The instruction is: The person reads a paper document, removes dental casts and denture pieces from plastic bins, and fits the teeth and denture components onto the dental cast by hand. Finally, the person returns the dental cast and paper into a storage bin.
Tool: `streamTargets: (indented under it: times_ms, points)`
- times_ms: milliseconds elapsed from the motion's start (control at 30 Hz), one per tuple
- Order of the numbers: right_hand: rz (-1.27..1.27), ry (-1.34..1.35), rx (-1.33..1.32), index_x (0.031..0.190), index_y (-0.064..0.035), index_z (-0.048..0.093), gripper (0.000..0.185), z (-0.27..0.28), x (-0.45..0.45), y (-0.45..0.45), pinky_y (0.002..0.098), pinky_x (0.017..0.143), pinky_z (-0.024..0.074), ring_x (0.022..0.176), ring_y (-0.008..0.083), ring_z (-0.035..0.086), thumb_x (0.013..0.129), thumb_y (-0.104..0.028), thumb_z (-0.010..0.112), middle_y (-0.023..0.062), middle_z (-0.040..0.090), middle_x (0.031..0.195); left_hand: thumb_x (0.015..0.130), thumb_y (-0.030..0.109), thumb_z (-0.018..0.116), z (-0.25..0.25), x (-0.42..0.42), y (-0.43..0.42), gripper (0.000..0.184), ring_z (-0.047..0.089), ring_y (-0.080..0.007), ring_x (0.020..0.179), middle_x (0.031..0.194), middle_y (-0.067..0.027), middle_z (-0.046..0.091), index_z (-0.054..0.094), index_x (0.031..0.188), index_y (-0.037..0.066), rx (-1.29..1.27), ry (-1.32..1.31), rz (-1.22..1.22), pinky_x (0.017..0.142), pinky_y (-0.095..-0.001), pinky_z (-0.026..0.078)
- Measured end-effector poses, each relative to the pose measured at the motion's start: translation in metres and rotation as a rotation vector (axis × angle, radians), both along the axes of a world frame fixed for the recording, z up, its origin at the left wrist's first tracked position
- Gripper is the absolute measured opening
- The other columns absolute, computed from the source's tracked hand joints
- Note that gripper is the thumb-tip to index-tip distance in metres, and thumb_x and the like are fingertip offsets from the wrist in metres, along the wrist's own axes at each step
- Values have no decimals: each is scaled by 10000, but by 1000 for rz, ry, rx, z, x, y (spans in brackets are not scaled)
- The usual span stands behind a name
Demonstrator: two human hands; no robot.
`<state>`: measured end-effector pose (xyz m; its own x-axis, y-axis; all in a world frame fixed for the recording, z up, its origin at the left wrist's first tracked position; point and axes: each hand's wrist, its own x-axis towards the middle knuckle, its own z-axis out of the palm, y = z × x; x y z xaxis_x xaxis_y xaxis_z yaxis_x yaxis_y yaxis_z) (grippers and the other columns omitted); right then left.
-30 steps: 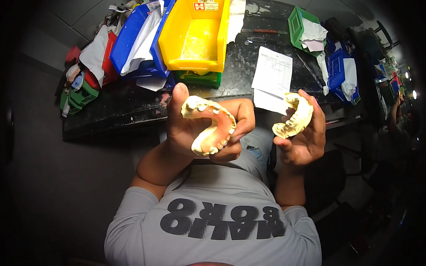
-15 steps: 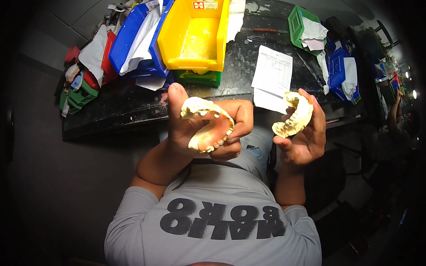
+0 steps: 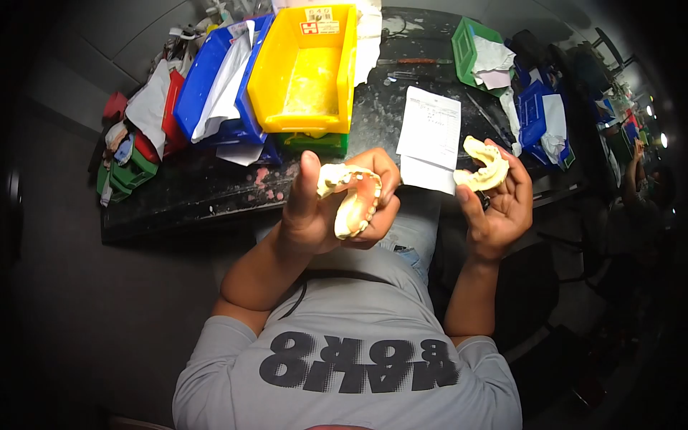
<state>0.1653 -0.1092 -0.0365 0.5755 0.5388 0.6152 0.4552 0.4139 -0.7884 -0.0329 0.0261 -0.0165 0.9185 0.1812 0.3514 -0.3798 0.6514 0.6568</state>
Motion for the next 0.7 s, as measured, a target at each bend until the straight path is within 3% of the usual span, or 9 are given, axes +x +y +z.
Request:
streamTargets:
  times_ms: [67,167,233,300,433,467,500,600,700]
  points:
    - [-66,123,-84,1292,76,491,580,-9,26,9,359,984,550,1143,266,646,789,127,774,250,611,1292,933,811,312,1,6,-3,796,414,-91,501,665,-46,506,480,1103,52,73,191,181,440,-225,346]
    - [-127,55,-231,1253,58,517,545,-33,64,18,336,1004,521,1144,222,643,788,100,798,204,636,1255,998,729,270,-15,16,2,732,430,-101,512,667,-50,518,513,1134,52,30,218,179,448,-239,350]
    - [-146,-4,-235,1245,38,535,565,-38,70,22,333,1007,506,1142,214,644,767,57,837,179,648,1249,1009,714,242,-12,18,3,744,420,-96,500,627,-36,502,545,1082,39,5,318,144,441,-237,317]
    - [-260,-228,-339,1235,14,550,590,-42,73,23,341,1002,501,1144,226,644,740,10,871,168,659,1242,1021,690,225,-11,19,0,758,393,-88,483,579,-19,475,572,1012,18,47,341,175,436,-237,289]
    - [-286,-160,-387,1238,4,547,623,-51,74,24,347,1021,484,1152,231,641,719,-21,892,175,670,1229,1038,648,201,-3,12,1,773,329,-72,448,537,0,435,581,946,-18,59,388,157,418,-236,272]
    - [-292,-178,-383,1230,-3,575,585,-56,78,24,370,1006,489,1142,258,647,749,-105,891,179,673,1216,1042,634,198,-2,11,2,768,318,-69,438,527,4,424,579,943,-26,66,371,125,413,-232,267]
    - [-293,-172,-388,1230,-3,575,585,-54,76,24,370,1006,489,1142,258,647,749,-105,891,179,673,1216,1046,619,196,1,10,2,764,307,-66,427,517,8,412,577,940,-34,75,354,90,407,-229,261]
    - [-490,-410,-682,1215,-39,646,509,-35,70,19,410,990,475,1134,321,637,817,-280,852,174,677,1181,1042,614,210,9,8,-1,770,302,-62,417,506,29,387,581,907,-47,82,371,80,399,-222,254]
    - [-503,-344,-531,1221,-20,643,491,-17,56,11,386,1010,463,1151,290,634,834,-249,838,167,677,1202,1037,622,222,16,6,-5,792,295,-56,416,500,58,351,581,873,-65,81,389,89,396,-224,243]
